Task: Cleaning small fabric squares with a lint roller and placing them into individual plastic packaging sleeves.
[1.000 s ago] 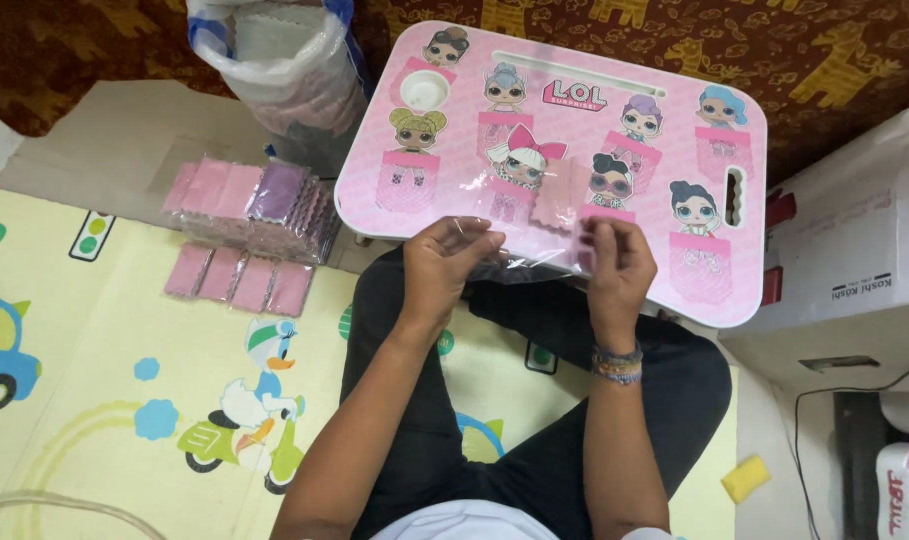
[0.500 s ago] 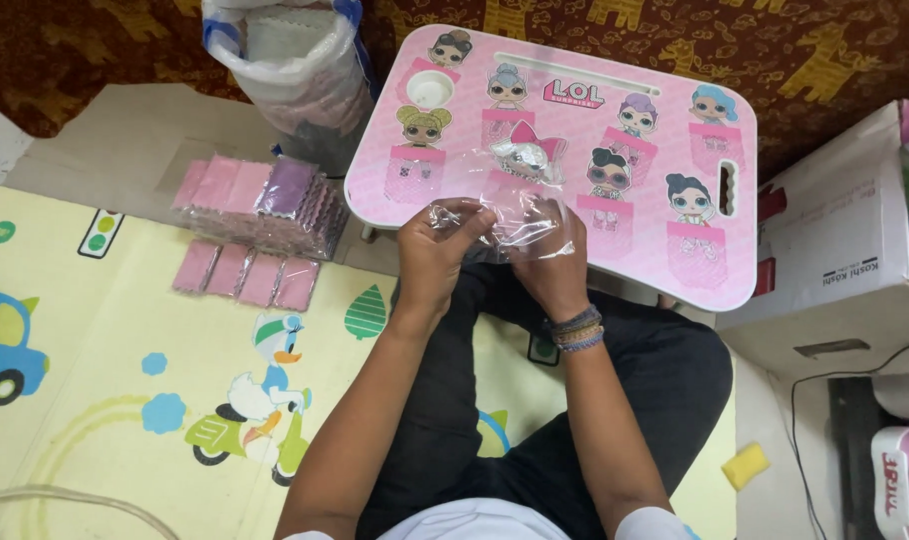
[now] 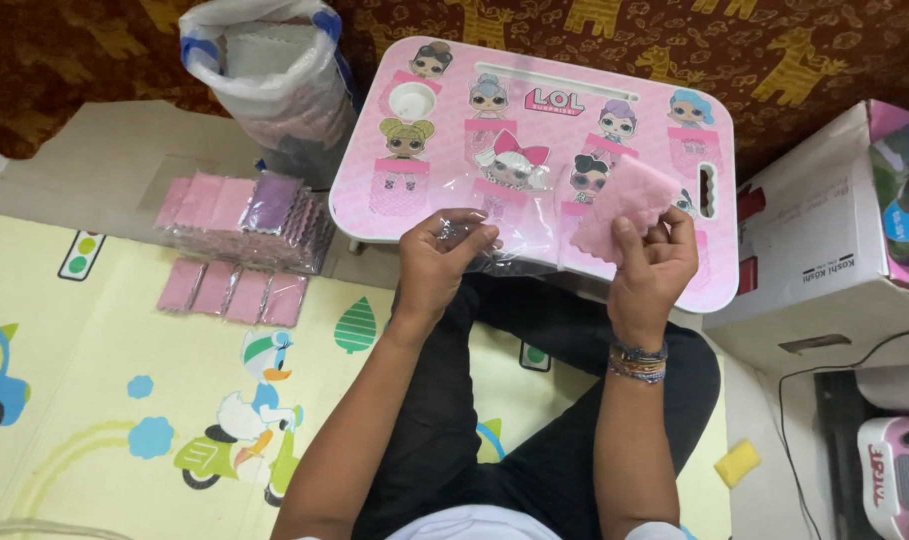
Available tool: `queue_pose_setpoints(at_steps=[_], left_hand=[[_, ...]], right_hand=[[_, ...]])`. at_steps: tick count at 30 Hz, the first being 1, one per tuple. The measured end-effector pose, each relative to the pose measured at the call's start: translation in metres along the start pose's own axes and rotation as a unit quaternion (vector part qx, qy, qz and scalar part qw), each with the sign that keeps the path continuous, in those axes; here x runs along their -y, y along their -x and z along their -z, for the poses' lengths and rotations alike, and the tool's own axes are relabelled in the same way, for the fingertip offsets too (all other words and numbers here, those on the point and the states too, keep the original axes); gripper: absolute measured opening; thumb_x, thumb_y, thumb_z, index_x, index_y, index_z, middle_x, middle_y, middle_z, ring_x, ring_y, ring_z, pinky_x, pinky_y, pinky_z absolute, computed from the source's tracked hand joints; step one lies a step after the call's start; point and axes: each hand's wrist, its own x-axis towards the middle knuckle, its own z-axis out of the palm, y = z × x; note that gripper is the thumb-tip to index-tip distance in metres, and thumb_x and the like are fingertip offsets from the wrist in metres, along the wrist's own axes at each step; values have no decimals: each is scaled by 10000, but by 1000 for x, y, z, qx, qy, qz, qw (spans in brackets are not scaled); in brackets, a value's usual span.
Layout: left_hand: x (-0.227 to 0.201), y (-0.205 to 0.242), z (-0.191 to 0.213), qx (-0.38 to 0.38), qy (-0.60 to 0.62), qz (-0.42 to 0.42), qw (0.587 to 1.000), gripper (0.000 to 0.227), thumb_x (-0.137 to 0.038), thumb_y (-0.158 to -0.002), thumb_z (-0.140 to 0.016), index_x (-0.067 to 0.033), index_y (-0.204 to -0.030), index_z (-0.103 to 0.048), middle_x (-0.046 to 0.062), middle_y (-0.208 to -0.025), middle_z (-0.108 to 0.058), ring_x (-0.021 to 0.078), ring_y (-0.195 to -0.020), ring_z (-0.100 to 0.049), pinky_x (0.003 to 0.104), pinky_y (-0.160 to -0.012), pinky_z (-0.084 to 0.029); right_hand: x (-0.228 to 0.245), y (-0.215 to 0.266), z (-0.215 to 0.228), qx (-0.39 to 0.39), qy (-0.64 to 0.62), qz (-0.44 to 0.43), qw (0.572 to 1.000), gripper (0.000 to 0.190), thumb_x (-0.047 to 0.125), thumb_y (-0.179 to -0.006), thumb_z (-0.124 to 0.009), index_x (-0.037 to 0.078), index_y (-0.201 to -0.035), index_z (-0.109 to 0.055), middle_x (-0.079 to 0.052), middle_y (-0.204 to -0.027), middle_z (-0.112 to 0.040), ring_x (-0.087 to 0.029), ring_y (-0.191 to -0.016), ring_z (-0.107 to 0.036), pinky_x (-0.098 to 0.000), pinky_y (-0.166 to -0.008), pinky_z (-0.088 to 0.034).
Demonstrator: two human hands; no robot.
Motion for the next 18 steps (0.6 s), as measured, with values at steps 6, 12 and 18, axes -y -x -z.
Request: queue_pose_setpoints(at_steps=[6, 12, 18], left_hand=[[7, -8, -3, 13, -3, 22, 1000, 272, -71, -809, -879, 10, -1028, -740, 148, -818, -759, 140, -701, -746, 272, -669, -653], [20, -9, 1, 22, -30, 44, 998, 291, -62, -824, -861, 3, -1082, -743, 145, -867, -766, 158, -758, -753, 296, -716, -665], [24, -10, 5, 39, -40, 38, 998, 274, -73, -838, -853, -17, -1086, -751, 153, -897, -775, 198, -797, -770, 318, -742, -668]], right_hand=[[-18, -10, -23, -17, -81, -14, 997, 363, 38, -956, -743, 38, -1229, -505, -120, -1062, -662, -189, -962, -718, -332, -798, -647], [-32, -2, -32, -23, -98, -64, 993, 329, 24, -927, -750, 48, -1159, -518, -86, -967, -642, -168, -869, -702, -347, -745, -656], [-26, -15, -46, -59, -150, -36, 986, 295, 6, -947, -722, 50, -1140, -505, -84, -961, -641, -198, -859, -724, -355, -740, -676]])
